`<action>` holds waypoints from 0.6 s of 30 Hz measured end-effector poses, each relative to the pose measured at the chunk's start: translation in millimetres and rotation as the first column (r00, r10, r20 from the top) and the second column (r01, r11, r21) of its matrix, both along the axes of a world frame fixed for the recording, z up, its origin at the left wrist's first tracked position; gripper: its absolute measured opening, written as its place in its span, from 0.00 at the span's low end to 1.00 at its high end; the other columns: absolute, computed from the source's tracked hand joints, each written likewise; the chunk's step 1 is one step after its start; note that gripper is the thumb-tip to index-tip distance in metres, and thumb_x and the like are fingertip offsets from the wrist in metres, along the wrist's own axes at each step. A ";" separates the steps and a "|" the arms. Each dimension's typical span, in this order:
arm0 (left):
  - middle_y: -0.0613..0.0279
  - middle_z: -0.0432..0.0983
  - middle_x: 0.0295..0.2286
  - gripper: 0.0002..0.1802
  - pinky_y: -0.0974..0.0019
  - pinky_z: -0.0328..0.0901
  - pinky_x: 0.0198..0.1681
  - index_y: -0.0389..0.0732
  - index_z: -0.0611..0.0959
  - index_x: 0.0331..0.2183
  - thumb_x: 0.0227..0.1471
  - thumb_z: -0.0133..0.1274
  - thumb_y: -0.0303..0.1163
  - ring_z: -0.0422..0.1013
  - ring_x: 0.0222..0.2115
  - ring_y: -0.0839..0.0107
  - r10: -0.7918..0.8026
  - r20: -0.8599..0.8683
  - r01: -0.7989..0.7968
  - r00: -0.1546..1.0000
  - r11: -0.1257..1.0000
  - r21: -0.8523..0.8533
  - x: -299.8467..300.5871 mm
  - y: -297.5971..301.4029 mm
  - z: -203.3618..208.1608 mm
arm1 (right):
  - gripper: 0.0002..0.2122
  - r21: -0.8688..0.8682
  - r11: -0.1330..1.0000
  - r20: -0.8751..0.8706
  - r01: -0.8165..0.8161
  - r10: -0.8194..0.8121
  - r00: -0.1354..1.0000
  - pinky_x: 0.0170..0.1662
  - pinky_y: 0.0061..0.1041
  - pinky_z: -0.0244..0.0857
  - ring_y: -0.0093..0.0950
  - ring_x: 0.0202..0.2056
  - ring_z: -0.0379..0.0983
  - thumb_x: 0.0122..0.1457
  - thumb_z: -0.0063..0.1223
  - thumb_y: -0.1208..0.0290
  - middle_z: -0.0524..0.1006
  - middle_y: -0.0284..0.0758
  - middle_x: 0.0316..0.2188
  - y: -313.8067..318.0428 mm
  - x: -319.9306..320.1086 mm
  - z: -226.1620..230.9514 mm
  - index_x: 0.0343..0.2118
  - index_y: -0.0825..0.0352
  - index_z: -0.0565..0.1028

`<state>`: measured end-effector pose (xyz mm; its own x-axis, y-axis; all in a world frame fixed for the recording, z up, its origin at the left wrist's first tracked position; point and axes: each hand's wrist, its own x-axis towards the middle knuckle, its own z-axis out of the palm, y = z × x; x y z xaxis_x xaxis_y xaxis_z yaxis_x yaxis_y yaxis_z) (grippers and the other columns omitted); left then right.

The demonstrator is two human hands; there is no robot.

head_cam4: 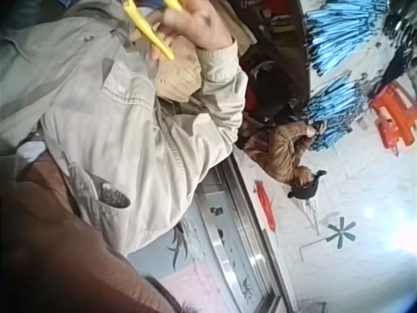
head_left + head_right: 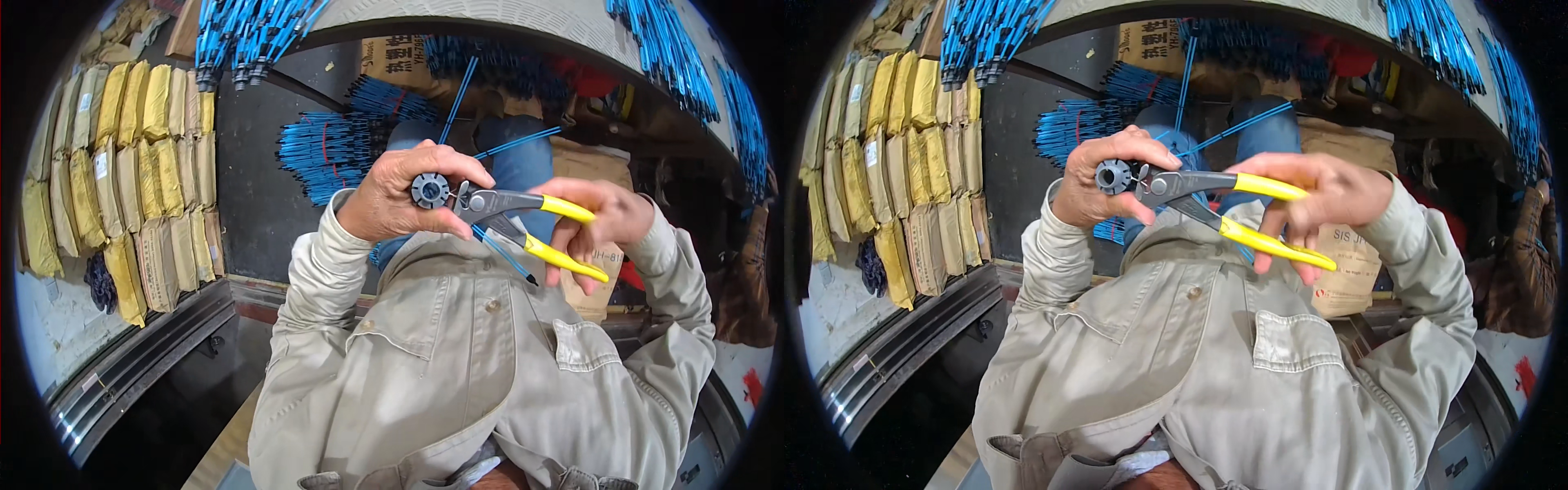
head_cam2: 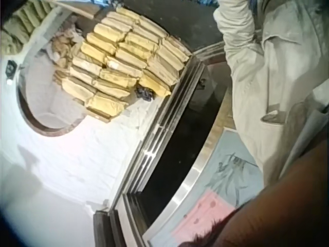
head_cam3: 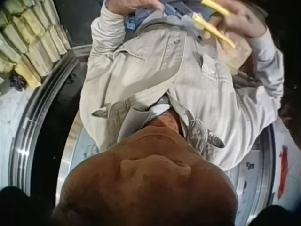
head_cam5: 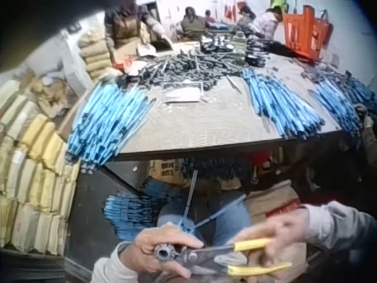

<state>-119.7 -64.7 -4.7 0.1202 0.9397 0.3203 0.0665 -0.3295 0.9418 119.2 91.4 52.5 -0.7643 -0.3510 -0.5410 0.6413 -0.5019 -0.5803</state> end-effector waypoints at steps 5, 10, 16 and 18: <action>0.65 0.77 0.33 0.27 0.73 0.62 0.34 0.41 0.81 0.36 0.28 0.69 0.38 0.68 0.29 0.75 0.084 0.059 -0.082 0.995 0.996 -0.028 6.1 -8.0 -2.6 | 0.28 0.874 -0.296 -0.173 0.385 0.551 0.816 0.32 0.27 0.68 0.33 0.30 0.73 0.45 0.60 0.74 0.74 0.45 0.38 -46.5 4.3 19.7 0.51 0.70 0.62; 0.62 0.75 0.32 0.33 0.72 0.61 0.34 0.36 0.80 0.36 0.25 0.68 0.45 0.67 0.30 0.75 0.117 0.049 -0.112 0.992 0.989 -0.101 13.4 -6.6 -0.3 | 0.28 0.823 -0.394 -0.191 0.410 0.489 0.851 0.31 0.25 0.67 0.28 0.27 0.71 0.48 0.59 0.71 0.74 0.44 0.37 -48.4 14.4 10.1 0.51 0.69 0.61; 0.67 0.75 0.35 0.28 0.75 0.62 0.36 0.41 0.81 0.37 0.29 0.68 0.38 0.66 0.30 0.78 -0.050 0.033 0.054 0.998 0.990 -0.133 -1.6 3.8 1.5 | 0.27 0.797 0.587 -0.265 0.142 0.129 0.956 0.31 0.26 0.67 0.30 0.29 0.72 0.48 0.57 0.70 0.73 0.44 0.37 -16.1 11.1 6.1 0.51 0.68 0.61; 0.67 0.75 0.34 0.27 0.75 0.62 0.36 0.40 0.80 0.37 0.29 0.68 0.37 0.66 0.30 0.78 -0.031 0.075 0.040 0.997 0.992 -0.120 1.6 7.3 1.2 | 0.26 0.884 0.429 -0.296 0.186 0.206 0.933 0.31 0.27 0.67 0.31 0.30 0.72 0.46 0.58 0.71 0.73 0.43 0.38 -19.3 11.3 4.9 0.50 0.66 0.63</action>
